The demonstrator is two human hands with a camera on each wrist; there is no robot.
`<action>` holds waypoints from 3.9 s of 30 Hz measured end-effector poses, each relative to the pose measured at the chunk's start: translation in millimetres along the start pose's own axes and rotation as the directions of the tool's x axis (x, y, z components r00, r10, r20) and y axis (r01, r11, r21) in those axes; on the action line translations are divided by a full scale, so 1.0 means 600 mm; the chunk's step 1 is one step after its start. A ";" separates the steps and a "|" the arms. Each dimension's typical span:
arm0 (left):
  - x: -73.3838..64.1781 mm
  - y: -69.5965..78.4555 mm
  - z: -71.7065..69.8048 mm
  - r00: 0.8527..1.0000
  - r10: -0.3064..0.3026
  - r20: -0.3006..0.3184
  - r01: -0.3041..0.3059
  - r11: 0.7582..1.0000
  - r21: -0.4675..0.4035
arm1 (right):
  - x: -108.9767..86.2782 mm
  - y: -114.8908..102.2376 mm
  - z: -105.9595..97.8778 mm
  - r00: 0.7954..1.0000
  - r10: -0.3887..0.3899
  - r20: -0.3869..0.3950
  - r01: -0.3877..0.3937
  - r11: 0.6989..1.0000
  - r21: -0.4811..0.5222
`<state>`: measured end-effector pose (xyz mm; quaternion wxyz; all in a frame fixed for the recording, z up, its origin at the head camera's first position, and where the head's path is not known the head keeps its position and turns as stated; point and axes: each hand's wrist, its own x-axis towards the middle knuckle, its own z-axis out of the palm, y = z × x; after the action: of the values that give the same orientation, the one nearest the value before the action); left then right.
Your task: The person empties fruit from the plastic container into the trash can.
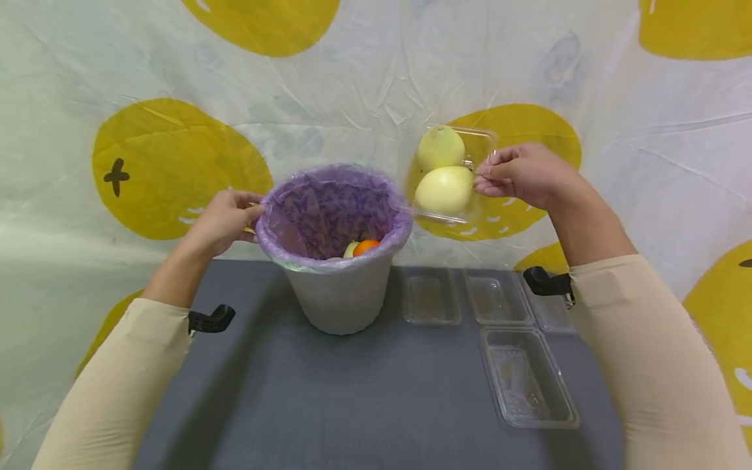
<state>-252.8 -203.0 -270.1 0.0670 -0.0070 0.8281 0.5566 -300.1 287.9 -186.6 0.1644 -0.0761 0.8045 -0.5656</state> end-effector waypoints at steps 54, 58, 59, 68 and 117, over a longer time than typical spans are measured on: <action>-0.006 -0.001 -0.004 1.000 0.001 0.017 -0.001 1.000 0.030 | 0.118 -0.101 0.181 0.937 -0.319 -0.143 0.221 0.857 -0.466; -0.006 -0.002 -0.004 1.000 0.006 0.014 -0.006 1.000 0.030 | 0.124 -0.106 0.188 0.938 -0.322 -0.124 0.231 0.853 -0.468; -0.005 -0.003 -0.003 1.000 0.007 0.014 -0.007 1.000 0.029 | 0.125 -0.107 0.190 0.939 -0.323 -0.118 0.234 0.851 -0.470; -0.002 -0.004 -0.002 1.000 0.011 0.013 -0.011 1.000 0.016 | 0.128 -0.110 0.200 0.927 -0.360 -0.106 0.255 0.811 -0.526; -0.005 0.000 -0.009 1.000 0.009 -0.005 -0.009 1.000 0.019 | 0.029 -0.039 0.136 0.774 -0.493 -0.397 0.562 0.824 0.073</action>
<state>-250.4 -208.2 -267.6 0.0625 -0.0041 0.8336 0.5489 -289.1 201.8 -192.6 -0.1454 -0.1786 0.7095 -0.6661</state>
